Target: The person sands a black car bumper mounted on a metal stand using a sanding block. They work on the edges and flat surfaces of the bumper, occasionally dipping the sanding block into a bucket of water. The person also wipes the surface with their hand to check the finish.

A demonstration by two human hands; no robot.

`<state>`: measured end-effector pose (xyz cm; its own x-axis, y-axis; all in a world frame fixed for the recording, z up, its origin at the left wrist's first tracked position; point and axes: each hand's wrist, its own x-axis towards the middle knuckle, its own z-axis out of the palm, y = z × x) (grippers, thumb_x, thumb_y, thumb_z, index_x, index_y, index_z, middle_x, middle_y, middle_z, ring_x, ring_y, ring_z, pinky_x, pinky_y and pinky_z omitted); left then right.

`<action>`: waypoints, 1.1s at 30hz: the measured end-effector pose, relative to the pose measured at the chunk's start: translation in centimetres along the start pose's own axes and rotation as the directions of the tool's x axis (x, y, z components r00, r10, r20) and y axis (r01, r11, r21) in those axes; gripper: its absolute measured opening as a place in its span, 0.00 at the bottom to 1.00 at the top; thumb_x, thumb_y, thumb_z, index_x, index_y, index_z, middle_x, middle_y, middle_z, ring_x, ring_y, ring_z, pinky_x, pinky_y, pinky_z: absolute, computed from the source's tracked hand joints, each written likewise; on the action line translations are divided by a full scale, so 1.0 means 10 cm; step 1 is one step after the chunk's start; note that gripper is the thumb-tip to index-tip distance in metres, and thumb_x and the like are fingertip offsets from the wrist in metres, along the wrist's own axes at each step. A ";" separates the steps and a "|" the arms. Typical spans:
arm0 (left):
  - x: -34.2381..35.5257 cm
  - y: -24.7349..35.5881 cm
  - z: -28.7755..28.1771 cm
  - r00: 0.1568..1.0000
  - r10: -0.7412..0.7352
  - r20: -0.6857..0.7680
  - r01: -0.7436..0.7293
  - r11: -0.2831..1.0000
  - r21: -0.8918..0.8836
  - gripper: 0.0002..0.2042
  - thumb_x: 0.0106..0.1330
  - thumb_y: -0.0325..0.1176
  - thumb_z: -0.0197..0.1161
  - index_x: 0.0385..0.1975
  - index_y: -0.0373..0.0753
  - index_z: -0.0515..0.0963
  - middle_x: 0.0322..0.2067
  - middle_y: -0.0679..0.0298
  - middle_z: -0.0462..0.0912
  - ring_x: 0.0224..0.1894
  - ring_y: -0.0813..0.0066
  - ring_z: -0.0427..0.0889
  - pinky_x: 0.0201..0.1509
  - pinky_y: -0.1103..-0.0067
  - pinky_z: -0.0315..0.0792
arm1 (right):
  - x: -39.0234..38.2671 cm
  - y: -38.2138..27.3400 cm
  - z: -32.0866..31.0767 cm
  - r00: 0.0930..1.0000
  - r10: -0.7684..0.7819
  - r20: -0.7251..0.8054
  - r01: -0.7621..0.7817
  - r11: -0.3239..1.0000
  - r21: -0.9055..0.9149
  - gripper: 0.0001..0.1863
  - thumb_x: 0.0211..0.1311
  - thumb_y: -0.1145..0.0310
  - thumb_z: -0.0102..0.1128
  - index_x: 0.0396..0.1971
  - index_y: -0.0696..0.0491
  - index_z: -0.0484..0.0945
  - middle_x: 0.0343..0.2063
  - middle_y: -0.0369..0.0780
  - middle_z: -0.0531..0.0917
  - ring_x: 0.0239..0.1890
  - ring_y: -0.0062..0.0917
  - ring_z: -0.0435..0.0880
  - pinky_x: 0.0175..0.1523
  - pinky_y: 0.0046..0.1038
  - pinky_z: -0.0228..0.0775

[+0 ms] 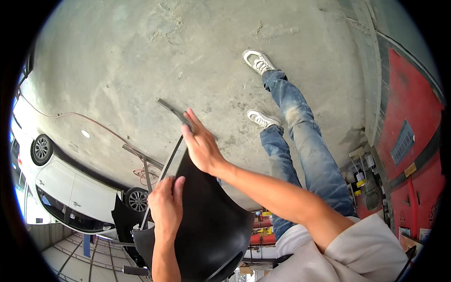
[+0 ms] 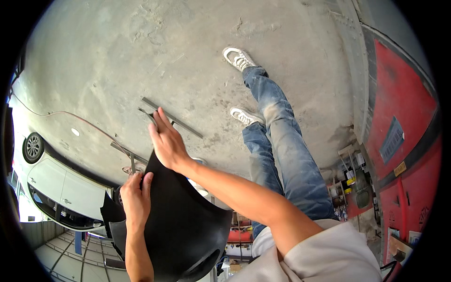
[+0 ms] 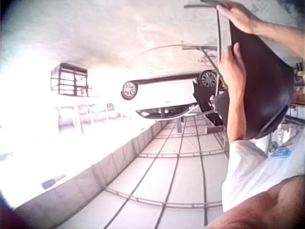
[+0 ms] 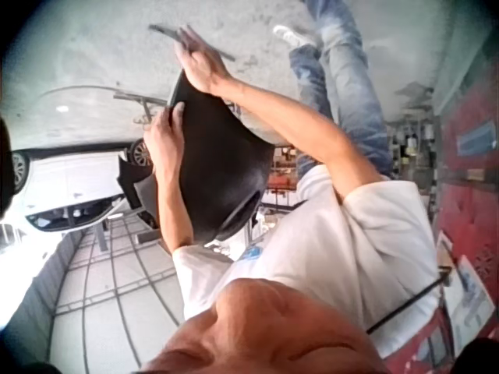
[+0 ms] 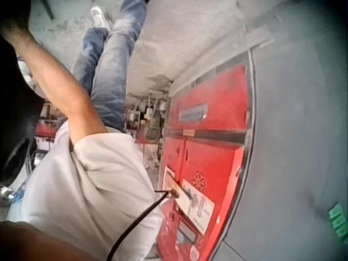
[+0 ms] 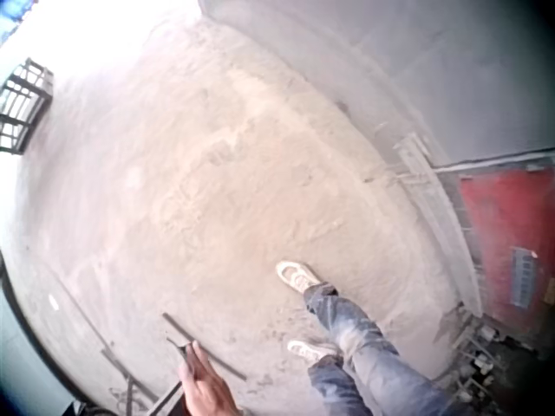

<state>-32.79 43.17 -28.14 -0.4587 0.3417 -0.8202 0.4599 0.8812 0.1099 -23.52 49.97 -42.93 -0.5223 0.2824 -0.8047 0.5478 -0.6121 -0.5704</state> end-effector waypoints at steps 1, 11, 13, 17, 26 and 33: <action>-0.01 -0.02 0.04 1.000 -0.012 -0.003 0.012 1.000 -0.021 0.12 0.72 0.36 0.66 0.35 0.31 0.80 0.26 0.47 0.80 0.27 0.44 0.79 0.31 0.62 0.70 | -0.13 0.00 -0.05 0.999 -0.026 0.020 0.026 0.999 -0.024 0.35 0.82 0.53 0.36 0.72 0.69 0.57 0.75 0.59 0.56 0.75 0.47 0.61 0.75 0.36 0.59; 0.00 -0.04 0.01 0.999 -0.002 -0.043 0.001 1.000 -0.017 0.13 0.71 0.37 0.66 0.35 0.31 0.81 0.25 0.49 0.81 0.26 0.46 0.80 0.31 0.63 0.71 | 0.12 0.11 -0.05 0.985 0.131 0.110 -0.144 0.983 0.114 0.31 0.81 0.50 0.42 0.63 0.66 0.67 0.54 0.58 0.79 0.56 0.46 0.78 0.62 0.37 0.68; -0.02 -0.06 0.03 0.999 -0.006 -0.049 0.005 1.000 -0.028 0.13 0.71 0.37 0.67 0.34 0.31 0.81 0.25 0.49 0.81 0.26 0.46 0.80 0.31 0.63 0.71 | 0.08 0.11 -0.05 0.977 0.192 0.094 -0.207 0.961 0.183 0.29 0.81 0.48 0.42 0.53 0.65 0.72 0.40 0.54 0.83 0.41 0.41 0.79 0.52 0.37 0.71; -0.06 -0.05 0.05 0.999 -0.035 -0.025 0.035 0.999 -0.029 0.13 0.71 0.38 0.67 0.34 0.30 0.81 0.26 0.48 0.81 0.27 0.46 0.81 0.32 0.63 0.72 | -0.63 0.19 0.00 0.989 0.084 -0.122 -0.059 0.979 0.194 0.32 0.80 0.44 0.42 0.46 0.64 0.76 0.32 0.48 0.83 0.36 0.28 0.78 0.46 0.37 0.71; -0.02 -0.13 0.06 0.999 -0.026 -0.039 0.025 0.999 -0.021 0.15 0.71 0.38 0.66 0.35 0.29 0.81 0.25 0.48 0.81 0.26 0.46 0.80 0.31 0.63 0.71 | -0.32 0.19 -0.12 0.973 0.205 0.107 -0.220 0.963 0.157 0.36 0.80 0.41 0.38 0.34 0.65 0.72 0.19 0.36 0.74 0.24 0.28 0.67 0.34 0.38 0.64; -0.01 -0.09 0.00 0.999 -0.038 -0.024 0.038 0.999 -0.015 0.14 0.72 0.38 0.66 0.35 0.29 0.81 0.24 0.48 0.80 0.25 0.46 0.79 0.31 0.64 0.71 | 0.06 -0.15 -0.07 0.964 0.198 0.178 -0.222 0.967 0.122 0.34 0.82 0.52 0.37 0.73 0.65 0.57 0.76 0.56 0.53 0.77 0.44 0.59 0.77 0.35 0.55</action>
<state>-33.18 42.36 -28.16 -0.4937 0.3155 -0.8104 0.4311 0.8981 0.0870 -24.21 51.61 -42.69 -0.5109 0.0193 -0.8594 0.5657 -0.7452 -0.3531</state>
